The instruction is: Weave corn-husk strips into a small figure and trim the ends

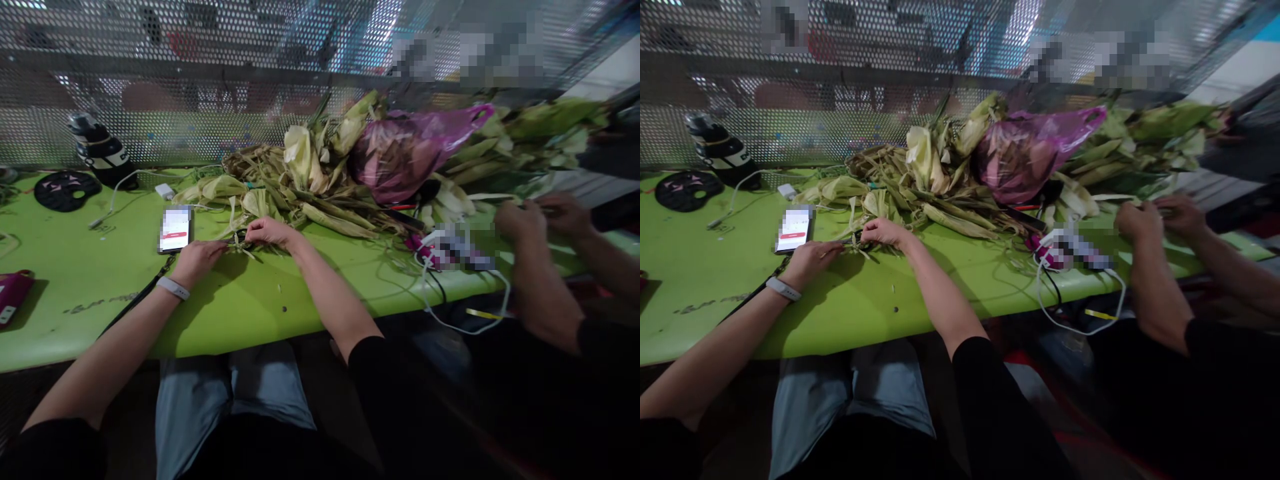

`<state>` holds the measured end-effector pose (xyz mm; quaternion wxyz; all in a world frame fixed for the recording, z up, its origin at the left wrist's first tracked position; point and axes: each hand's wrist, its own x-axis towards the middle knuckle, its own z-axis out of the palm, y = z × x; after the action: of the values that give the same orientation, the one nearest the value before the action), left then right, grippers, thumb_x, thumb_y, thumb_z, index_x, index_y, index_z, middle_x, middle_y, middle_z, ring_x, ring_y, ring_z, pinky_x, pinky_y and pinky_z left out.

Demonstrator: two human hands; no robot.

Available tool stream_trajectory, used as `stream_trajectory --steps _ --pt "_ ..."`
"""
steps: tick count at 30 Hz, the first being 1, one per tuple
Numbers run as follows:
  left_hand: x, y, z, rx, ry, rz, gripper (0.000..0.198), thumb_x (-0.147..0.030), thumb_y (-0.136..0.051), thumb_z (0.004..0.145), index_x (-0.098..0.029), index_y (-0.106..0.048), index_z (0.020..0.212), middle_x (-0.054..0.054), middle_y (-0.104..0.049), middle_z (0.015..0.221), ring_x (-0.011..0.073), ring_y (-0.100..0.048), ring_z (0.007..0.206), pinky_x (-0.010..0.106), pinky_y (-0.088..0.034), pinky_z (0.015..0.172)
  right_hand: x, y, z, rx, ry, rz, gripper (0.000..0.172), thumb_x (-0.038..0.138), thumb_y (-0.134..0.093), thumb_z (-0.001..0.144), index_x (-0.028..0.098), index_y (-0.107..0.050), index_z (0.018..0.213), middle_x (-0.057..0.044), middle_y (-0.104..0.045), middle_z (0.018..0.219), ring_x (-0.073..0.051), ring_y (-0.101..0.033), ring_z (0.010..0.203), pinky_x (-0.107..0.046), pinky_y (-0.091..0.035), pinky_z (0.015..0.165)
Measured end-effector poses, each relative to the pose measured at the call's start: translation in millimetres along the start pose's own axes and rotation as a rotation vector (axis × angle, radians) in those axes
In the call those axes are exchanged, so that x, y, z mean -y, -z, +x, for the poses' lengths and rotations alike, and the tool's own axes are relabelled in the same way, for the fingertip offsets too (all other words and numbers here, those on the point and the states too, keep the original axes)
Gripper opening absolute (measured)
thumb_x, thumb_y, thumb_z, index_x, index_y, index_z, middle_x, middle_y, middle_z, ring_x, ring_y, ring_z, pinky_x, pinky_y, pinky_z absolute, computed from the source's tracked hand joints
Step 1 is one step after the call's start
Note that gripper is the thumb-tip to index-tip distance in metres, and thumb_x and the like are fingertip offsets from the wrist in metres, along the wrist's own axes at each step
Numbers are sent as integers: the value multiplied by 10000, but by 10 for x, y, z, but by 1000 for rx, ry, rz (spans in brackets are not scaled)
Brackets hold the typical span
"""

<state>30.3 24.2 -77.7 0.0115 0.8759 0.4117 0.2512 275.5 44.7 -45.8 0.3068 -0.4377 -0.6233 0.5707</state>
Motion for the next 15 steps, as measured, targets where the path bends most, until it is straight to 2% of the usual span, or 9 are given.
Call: stream_trajectory --steps 3,6,8,11,15 --pt "17 3 6 20 -19 -71 294 -357 -508 943 -191 -733 1034 85 -749 927 193 -665 775 302 -494 699 -25 -42 22 42 48 112 90 189 -696 665 124 -634 673 -20 -683 717 -39 -526 501 -137 -311 392" --pt "1 7 17 22 -5 -84 257 -320 -529 920 -189 -732 1004 88 -742 890 201 -652 750 305 -477 678 -35 -104 36 150 76 238 141 224 -700 654 135 -593 674 -57 -734 878 -44 -577 511 -133 -305 364" --pt "-17 10 21 36 26 -75 234 -291 -539 896 -201 -735 985 82 -738 837 199 -644 701 293 -459 643 -30 -122 30 216 74 273 150 232 -695 663 142 -580 695 -60 -745 857 -63 -611 518 -130 -323 360" --pt "-34 12 26 56 38 -55 253 -294 -514 894 -204 -737 970 84 -731 802 197 -638 666 280 -437 616 -7 -87 -2 246 61 234 131 220 -690 679 136 -596 715 -56 -747 789 -79 -628 512 -135 -380 382" --pt "-36 5 40 70 9 -40 290 -324 -478 914 -203 -741 920 81 -722 779 195 -632 664 287 -437 631 27 -9 -41 225 50 129 56 160 -656 677 108 -638 690 -66 -747 739 -43 -516 423 -149 -407 391"
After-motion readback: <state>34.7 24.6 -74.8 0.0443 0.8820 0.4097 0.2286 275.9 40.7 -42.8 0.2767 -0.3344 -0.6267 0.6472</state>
